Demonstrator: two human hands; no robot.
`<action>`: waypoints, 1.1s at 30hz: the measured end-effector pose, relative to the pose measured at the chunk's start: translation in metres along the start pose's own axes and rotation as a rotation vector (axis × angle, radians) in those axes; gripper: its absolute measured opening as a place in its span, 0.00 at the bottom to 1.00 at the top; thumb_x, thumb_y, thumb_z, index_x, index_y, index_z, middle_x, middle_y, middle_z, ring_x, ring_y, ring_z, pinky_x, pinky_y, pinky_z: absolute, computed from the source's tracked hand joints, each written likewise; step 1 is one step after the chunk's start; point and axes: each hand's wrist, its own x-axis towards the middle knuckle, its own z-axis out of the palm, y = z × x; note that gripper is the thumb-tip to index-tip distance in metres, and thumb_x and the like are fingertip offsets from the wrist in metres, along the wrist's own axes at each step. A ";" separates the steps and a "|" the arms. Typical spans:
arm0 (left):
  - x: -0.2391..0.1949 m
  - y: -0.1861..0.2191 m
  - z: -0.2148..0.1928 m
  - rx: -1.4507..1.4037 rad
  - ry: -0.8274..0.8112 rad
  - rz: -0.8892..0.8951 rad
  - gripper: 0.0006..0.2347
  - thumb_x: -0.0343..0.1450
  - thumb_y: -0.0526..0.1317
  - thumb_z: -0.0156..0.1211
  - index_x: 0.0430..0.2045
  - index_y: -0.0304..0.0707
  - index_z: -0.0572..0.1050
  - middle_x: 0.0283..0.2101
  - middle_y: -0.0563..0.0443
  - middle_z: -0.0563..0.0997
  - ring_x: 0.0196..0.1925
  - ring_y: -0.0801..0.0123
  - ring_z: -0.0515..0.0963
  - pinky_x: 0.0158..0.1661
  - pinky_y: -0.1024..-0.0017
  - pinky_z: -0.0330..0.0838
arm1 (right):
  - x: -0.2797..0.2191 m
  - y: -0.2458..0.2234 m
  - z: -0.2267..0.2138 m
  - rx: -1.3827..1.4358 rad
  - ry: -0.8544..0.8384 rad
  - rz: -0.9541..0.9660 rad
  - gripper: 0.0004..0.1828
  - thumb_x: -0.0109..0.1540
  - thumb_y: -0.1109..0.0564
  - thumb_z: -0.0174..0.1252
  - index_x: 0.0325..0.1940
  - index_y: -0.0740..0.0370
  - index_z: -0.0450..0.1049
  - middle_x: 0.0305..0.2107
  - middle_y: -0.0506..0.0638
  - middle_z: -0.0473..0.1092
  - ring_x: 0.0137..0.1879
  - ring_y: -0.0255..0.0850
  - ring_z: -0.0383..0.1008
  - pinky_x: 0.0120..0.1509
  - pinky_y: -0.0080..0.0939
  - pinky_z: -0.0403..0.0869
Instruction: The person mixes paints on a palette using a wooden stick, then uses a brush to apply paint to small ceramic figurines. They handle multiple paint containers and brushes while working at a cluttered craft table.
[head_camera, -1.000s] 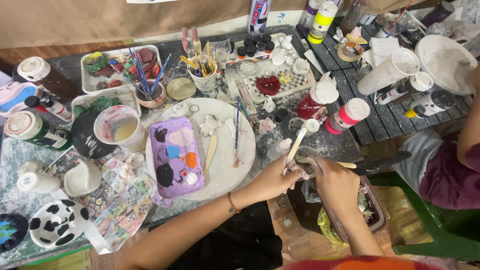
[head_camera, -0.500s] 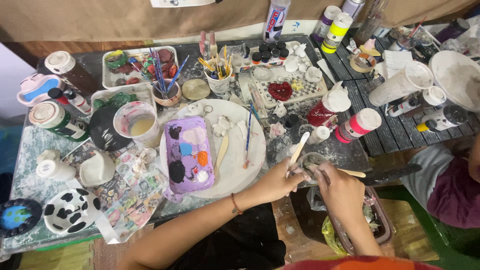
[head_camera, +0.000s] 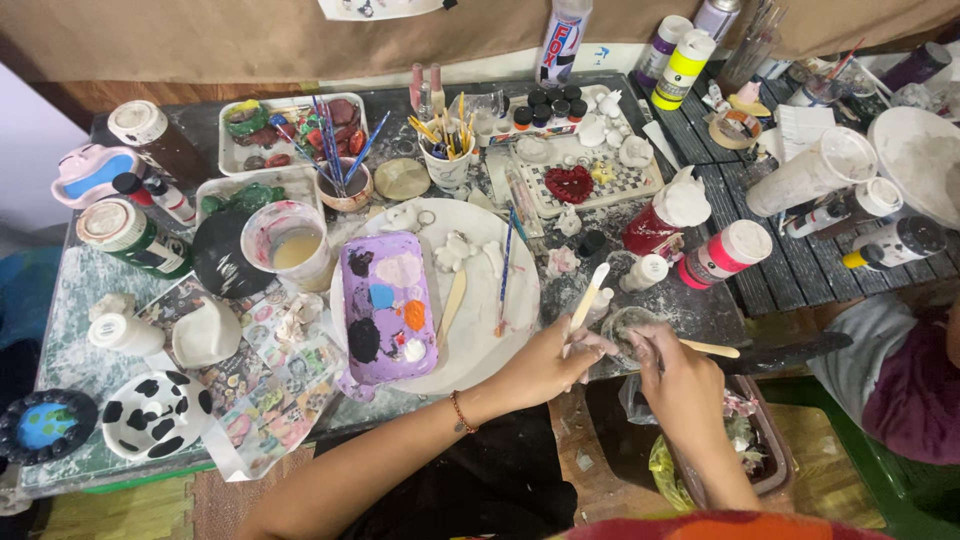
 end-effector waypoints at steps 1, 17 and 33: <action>0.000 -0.001 -0.001 -0.001 -0.005 0.013 0.18 0.77 0.38 0.49 0.57 0.21 0.59 0.49 0.50 0.84 0.30 0.77 0.77 0.28 0.78 0.74 | -0.001 0.001 0.001 -0.007 -0.020 0.024 0.08 0.64 0.56 0.58 0.48 0.55 0.73 0.25 0.58 0.75 0.29 0.56 0.77 0.31 0.53 0.71; -0.030 0.020 -0.030 0.035 0.126 0.033 0.12 0.76 0.39 0.53 0.45 0.26 0.64 0.36 0.51 0.84 0.26 0.78 0.76 0.26 0.77 0.72 | -0.010 -0.017 0.032 0.633 -0.032 0.156 0.02 0.69 0.60 0.54 0.43 0.61 0.70 0.26 0.47 0.71 0.32 0.30 0.68 0.34 0.33 0.68; -0.129 0.052 -0.120 -0.002 0.540 0.150 0.11 0.74 0.34 0.54 0.49 0.33 0.66 0.34 0.53 0.77 0.32 0.77 0.75 0.32 0.75 0.70 | 0.089 -0.180 0.031 0.662 -0.382 -0.112 0.09 0.65 0.60 0.61 0.48 0.62 0.71 0.28 0.52 0.70 0.32 0.41 0.65 0.36 0.40 0.68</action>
